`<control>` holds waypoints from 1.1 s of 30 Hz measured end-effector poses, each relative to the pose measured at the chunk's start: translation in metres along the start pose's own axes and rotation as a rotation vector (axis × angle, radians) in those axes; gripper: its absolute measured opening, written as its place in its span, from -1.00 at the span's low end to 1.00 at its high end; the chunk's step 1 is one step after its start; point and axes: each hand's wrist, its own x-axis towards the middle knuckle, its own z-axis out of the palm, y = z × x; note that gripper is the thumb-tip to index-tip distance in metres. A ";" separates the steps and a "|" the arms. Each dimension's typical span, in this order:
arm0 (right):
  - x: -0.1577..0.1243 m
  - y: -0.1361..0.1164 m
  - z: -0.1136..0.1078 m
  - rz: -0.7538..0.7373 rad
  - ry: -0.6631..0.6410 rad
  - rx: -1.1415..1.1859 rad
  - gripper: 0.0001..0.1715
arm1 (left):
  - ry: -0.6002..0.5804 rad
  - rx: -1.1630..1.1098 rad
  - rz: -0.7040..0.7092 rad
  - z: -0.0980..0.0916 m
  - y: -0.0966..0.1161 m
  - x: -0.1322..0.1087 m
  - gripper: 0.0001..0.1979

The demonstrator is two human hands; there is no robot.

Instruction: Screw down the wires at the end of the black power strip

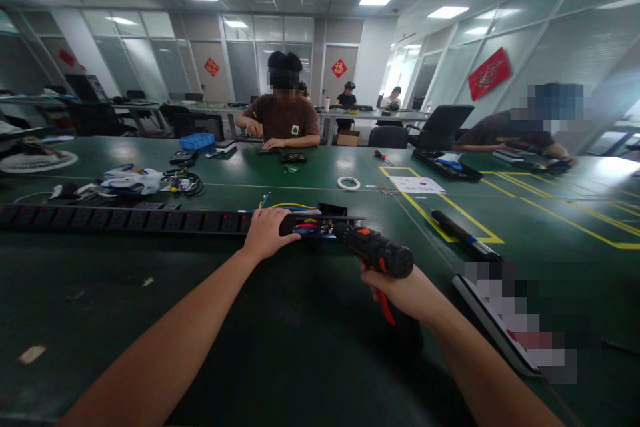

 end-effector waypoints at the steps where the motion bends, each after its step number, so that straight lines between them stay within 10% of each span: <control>1: 0.000 0.000 0.000 0.000 -0.001 -0.002 -0.90 | 0.000 0.001 0.000 0.000 0.000 0.000 -0.39; 33: 0.002 0.006 -0.001 -0.011 -0.016 -0.005 -0.85 | -0.005 -0.020 -0.003 0.000 0.000 0.000 -0.37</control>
